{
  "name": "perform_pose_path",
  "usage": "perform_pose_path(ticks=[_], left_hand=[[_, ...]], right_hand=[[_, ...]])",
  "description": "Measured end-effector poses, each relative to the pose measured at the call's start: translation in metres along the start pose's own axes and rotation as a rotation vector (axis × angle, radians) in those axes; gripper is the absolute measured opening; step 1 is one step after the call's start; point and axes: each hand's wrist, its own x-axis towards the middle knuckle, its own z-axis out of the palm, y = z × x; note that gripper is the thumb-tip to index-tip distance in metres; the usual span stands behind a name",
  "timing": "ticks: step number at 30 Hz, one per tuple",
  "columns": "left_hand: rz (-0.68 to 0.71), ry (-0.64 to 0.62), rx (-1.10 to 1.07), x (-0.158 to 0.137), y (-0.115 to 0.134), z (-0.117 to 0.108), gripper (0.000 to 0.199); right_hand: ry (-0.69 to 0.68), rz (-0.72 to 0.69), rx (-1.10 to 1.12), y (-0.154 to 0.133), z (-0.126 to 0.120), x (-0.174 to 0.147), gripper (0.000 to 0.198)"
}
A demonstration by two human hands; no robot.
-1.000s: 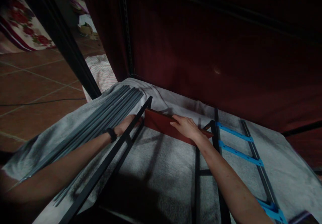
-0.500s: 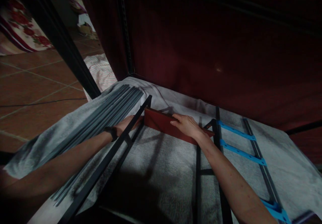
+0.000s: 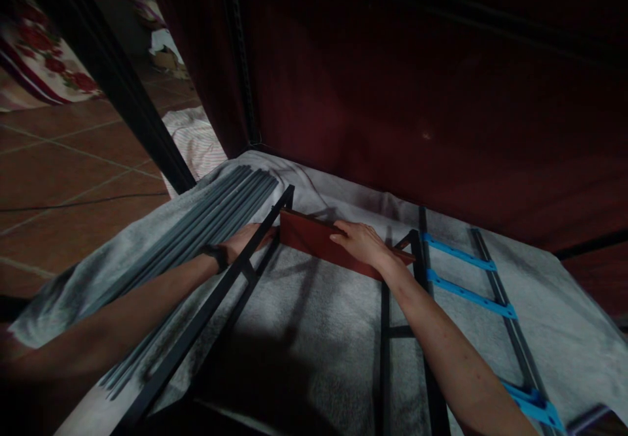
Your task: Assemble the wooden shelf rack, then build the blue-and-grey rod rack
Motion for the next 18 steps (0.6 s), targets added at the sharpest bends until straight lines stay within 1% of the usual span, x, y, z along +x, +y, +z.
perform_pose_path(ticks=[4, 10, 14, 18], left_hand=[[0.032, -0.011, 0.057, 0.0003, 0.0002, 0.0028, 0.009], [0.057, -0.024, 0.065, 0.0019, -0.0027, -0.0011, 0.008], [0.041, 0.010, 0.033, 0.0043, -0.0039, 0.0008, 0.013], [-0.006, 0.051, -0.061, 0.0022, -0.0013, 0.0021, 0.013]], right_hand=[[0.008, 0.009, -0.009, -0.0013, -0.0005, -0.0008, 0.027], [0.017, 0.027, -0.005, 0.0022, 0.0022, 0.0012, 0.029], [0.010, 0.010, -0.005, 0.0025, 0.0019, 0.0014, 0.029], [0.016, -0.005, -0.016, 0.0023, 0.0014, 0.0011, 0.029]])
